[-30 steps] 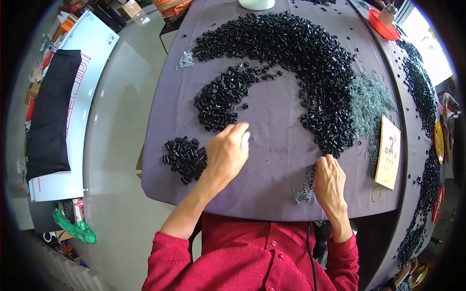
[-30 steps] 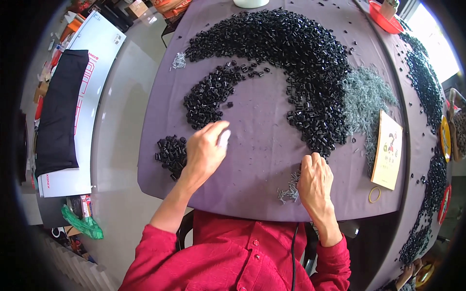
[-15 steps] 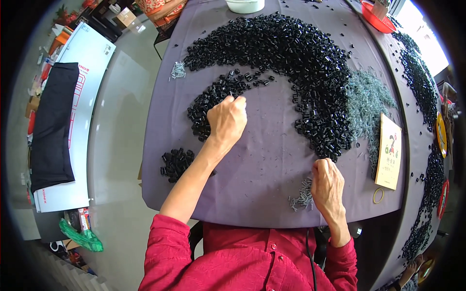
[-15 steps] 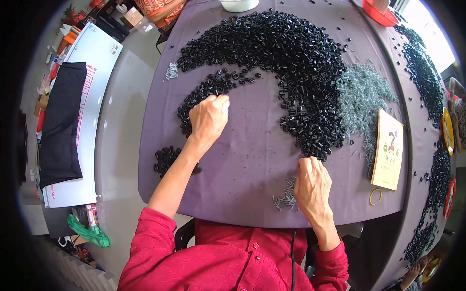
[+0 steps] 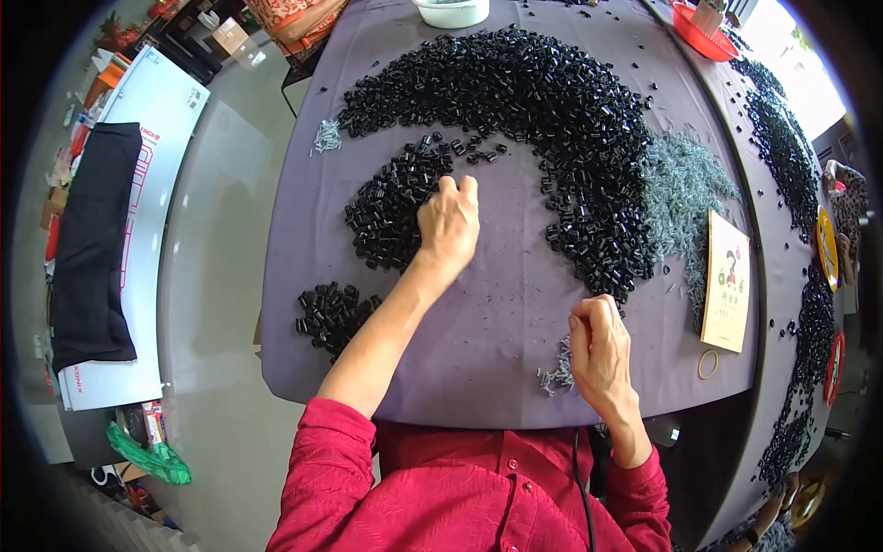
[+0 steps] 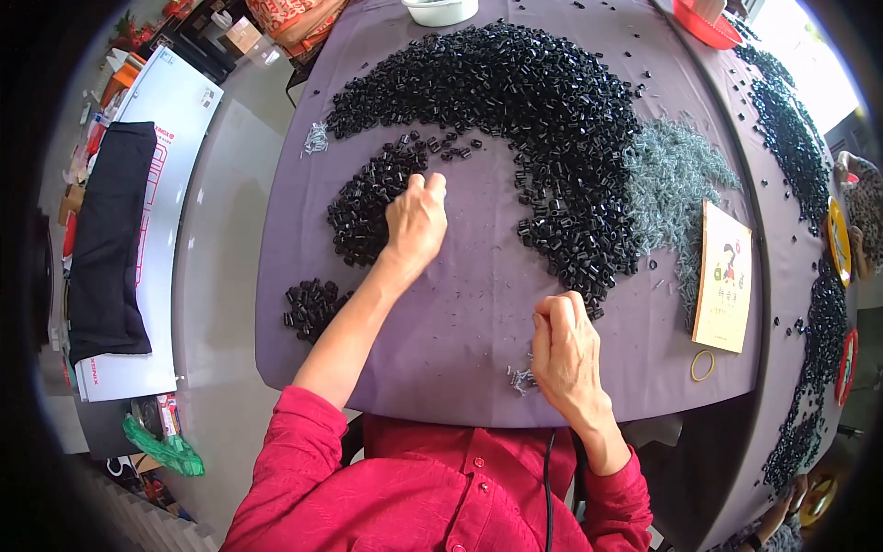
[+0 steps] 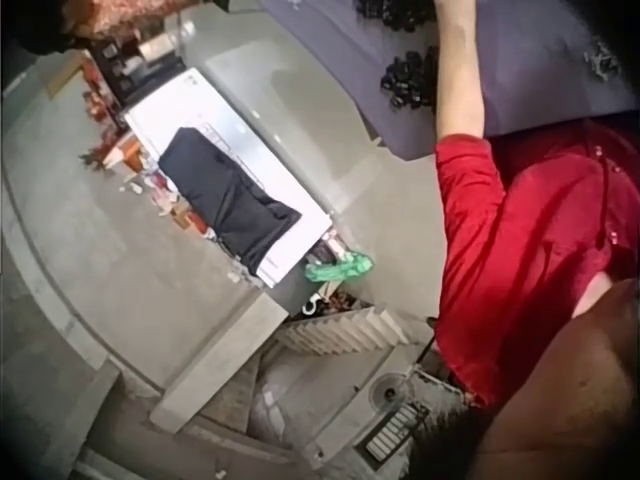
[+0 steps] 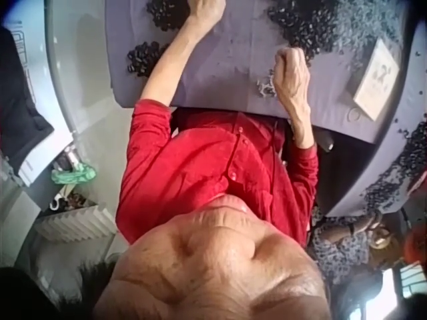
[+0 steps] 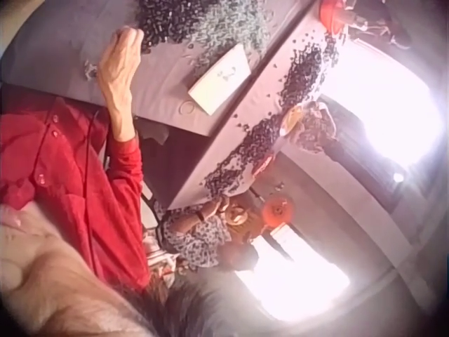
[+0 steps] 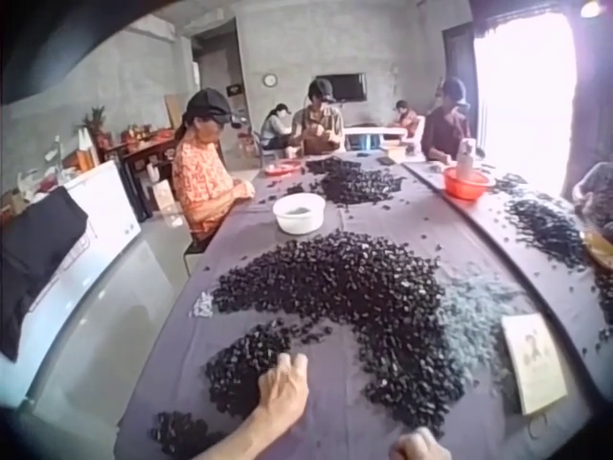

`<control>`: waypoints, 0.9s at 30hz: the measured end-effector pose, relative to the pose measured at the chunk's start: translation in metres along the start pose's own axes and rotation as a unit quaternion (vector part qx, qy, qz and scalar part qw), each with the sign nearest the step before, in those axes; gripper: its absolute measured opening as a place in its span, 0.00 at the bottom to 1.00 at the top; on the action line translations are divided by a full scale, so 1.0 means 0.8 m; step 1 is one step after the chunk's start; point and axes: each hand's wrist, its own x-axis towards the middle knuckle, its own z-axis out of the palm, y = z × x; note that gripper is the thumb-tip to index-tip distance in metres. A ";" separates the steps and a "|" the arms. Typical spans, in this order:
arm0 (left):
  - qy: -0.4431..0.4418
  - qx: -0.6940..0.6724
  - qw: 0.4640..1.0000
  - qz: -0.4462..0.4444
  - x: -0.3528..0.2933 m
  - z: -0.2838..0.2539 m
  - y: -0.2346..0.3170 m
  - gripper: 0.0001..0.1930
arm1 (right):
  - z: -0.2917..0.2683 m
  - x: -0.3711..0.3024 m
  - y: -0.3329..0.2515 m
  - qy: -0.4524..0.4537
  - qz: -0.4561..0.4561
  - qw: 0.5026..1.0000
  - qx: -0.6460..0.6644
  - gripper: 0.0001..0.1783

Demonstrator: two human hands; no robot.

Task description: Assembling small plastic components by inserting small pins into larger black plastic parts.

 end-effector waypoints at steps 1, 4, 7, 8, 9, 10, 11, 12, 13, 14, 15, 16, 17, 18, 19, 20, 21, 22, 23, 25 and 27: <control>0.003 0.017 1.000 0.008 -0.011 -0.003 0.009 0.03 | 0.003 0.002 -0.004 0.003 0.003 1.000 0.023 0.06; -0.041 0.040 0.998 0.011 -0.025 -0.011 0.019 0.06 | 0.014 0.004 -0.012 -0.001 -0.005 0.998 0.065 0.06; -0.050 0.034 0.998 0.015 -0.029 -0.016 0.015 0.06 | 0.025 0.003 -0.022 -0.010 -0.013 0.996 0.091 0.06; -0.045 -0.019 0.999 0.017 -0.031 -0.015 0.009 0.06 | 0.028 0.003 -0.024 -0.013 -0.019 0.995 0.097 0.05; -0.039 -0.071 0.997 0.020 -0.032 -0.016 0.003 0.06 | 0.030 0.002 -0.027 -0.016 -0.026 0.994 0.102 0.05; -0.082 -0.129 0.988 -0.023 -0.033 -0.024 -0.001 0.05 | 0.029 -0.001 -0.031 -0.026 -0.018 0.994 0.104 0.05; -0.081 -0.130 0.988 -0.024 -0.033 -0.026 -0.003 0.05 | 0.030 -0.003 -0.031 -0.027 -0.019 0.994 0.102 0.05; -0.077 -0.149 0.986 -0.024 -0.033 -0.028 -0.005 0.05 | 0.031 -0.005 -0.030 -0.036 -0.018 0.994 0.104 0.05; -0.076 -0.167 0.983 -0.027 -0.033 -0.028 -0.007 0.04 | 0.033 -0.007 -0.030 -0.047 -0.016 0.993 0.107 0.05; -0.057 -0.171 0.983 -0.028 -0.034 -0.022 -0.008 0.05 | 0.034 -0.008 -0.030 -0.050 -0.015 0.993 0.107 0.05; -0.059 -0.172 0.983 -0.031 -0.036 -0.021 -0.009 0.05 | 0.036 -0.008 -0.030 -0.049 -0.016 0.993 0.107 0.06; -0.035 -0.167 0.985 -0.019 -0.037 -0.021 -0.009 0.06 | 0.036 -0.010 -0.030 -0.046 -0.017 0.993 0.106 0.06; -0.012 -0.162 0.987 -0.008 -0.040 -0.021 -0.008 0.06 | 0.036 -0.011 -0.031 -0.047 -0.017 0.993 0.105 0.06; -0.012 -0.163 0.987 -0.009 -0.044 -0.022 -0.010 0.06 | 0.037 -0.011 -0.033 -0.042 -0.018 0.993 0.112 0.06; 0.007 -0.195 0.981 0.005 -0.047 -0.022 -0.014 0.06 | 0.038 -0.010 -0.033 -0.034 -0.018 0.992 0.119 0.06; 0.025 -0.226 0.974 0.019 -0.051 -0.023 -0.015 0.06 | 0.039 -0.011 -0.032 -0.034 -0.016 0.992 0.117 0.06; 0.023 -0.227 0.973 0.018 -0.058 -0.024 -0.013 0.06 | 0.040 -0.012 -0.032 -0.030 0.001 0.991 0.127 0.05; -0.010 -0.356 0.934 -0.042 -0.068 -0.029 -0.009 0.06 | 0.044 -0.013 -0.030 -0.026 0.020 0.990 0.140 0.04; -0.046 -0.480 0.870 -0.101 -0.075 -0.039 0.002 0.05 | 0.045 -0.014 -0.026 -0.024 0.027 0.990 0.137 0.04; -0.083 -0.559 0.813 -0.139 -0.094 -0.063 0.020 0.04 | 0.048 -0.014 -0.021 -0.054 0.119 0.965 0.225 0.03; -0.159 -0.713 0.650 -0.208 -0.116 -0.071 0.025 0.05 | 0.045 -0.007 -0.029 -0.058 0.139 0.957 0.249 0.02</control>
